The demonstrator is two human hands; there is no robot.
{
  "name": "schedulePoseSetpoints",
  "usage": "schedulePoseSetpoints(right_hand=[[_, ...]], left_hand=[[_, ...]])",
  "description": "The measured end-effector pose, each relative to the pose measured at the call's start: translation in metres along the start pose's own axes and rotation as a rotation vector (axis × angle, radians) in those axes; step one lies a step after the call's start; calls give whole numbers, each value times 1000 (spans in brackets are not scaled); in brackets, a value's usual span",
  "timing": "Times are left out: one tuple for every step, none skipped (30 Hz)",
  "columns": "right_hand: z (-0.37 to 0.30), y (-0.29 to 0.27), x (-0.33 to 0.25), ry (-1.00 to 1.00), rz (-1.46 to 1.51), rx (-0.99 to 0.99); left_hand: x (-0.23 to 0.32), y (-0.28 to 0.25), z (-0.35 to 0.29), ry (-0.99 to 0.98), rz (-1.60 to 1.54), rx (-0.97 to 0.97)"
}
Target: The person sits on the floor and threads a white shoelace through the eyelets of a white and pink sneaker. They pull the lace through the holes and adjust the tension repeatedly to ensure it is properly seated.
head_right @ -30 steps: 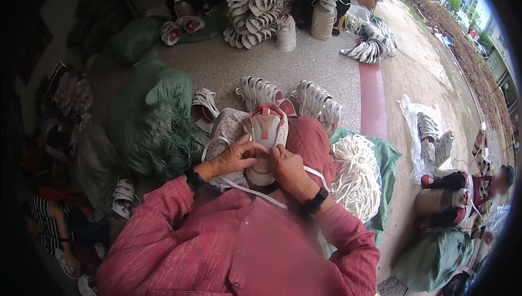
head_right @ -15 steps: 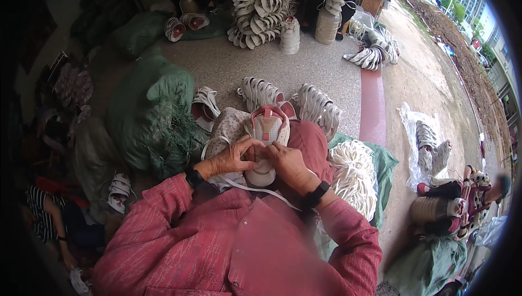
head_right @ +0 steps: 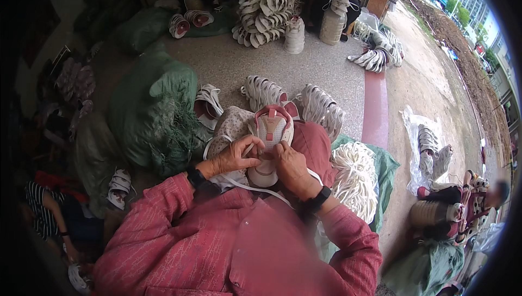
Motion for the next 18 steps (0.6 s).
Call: schedulePoseSetpoints(right_hand=[[2, 4, -2, 4, 0, -1], [3, 9, -4, 21, 7, -2], [2, 13, -5, 39, 14, -3], [4, 12, -9, 55, 22, -5], [4, 7, -8, 68, 94, -7], [2, -2, -5, 81, 166, -10], [2, -13, -7, 93, 235, -13], [4, -23, -15, 77, 249, 1], [6, -32, -24, 60, 263, 15], [7, -36, -29, 49, 277, 30], [8, -32, -26, 49, 233, -1], [10, -23, -20, 49, 189, -33], [11, -16, -15, 50, 147, -63], [13, -13, -9, 7, 186, -64], [13, -12, -2, -35, 226, -64], [15, -14, -2, -81, 263, -66], [16, -14, -2, -71, 270, -72], [15, -15, -1, -61, 277, -79]], left_hand=[[1, -1, 0, 1, 14, 2], [0, -1, 1, -1, 17, 3], [-2, -1, 1, -2, 20, 5], [-2, -2, 0, -5, 24, 7], [0, -2, 0, 3, 22, 8], [1, -2, -1, 10, 19, 9], [3, -2, 0, 20, 15, 11], [2, -2, -1, 10, -3, 13], [0, -3, -1, 0, -20, 16], [-1, -2, -1, -10, -39, 13], [-1, -2, -1, -6, -29, 16], [-2, -1, -1, -1, -19, 20], [1, 0, 0, 1, -7, 22], [3, 0, 0, -27, -5, 30], [5, 0, 0, -54, -3, 38], [7, 0, 0, -81, -3, 50], [10, 0, 1, -15, 60, 78], [12, 1, 1, 51, 123, 106]])
Point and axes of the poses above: each hand's wrist, its own z-axis towards the middle knuckle, its own y-axis out of the palm, x = y × z, the point moved 4 cm from there along z, towards the middle knuckle, and after that the axes turned 1 degree about -z, right-handed, at the moved point
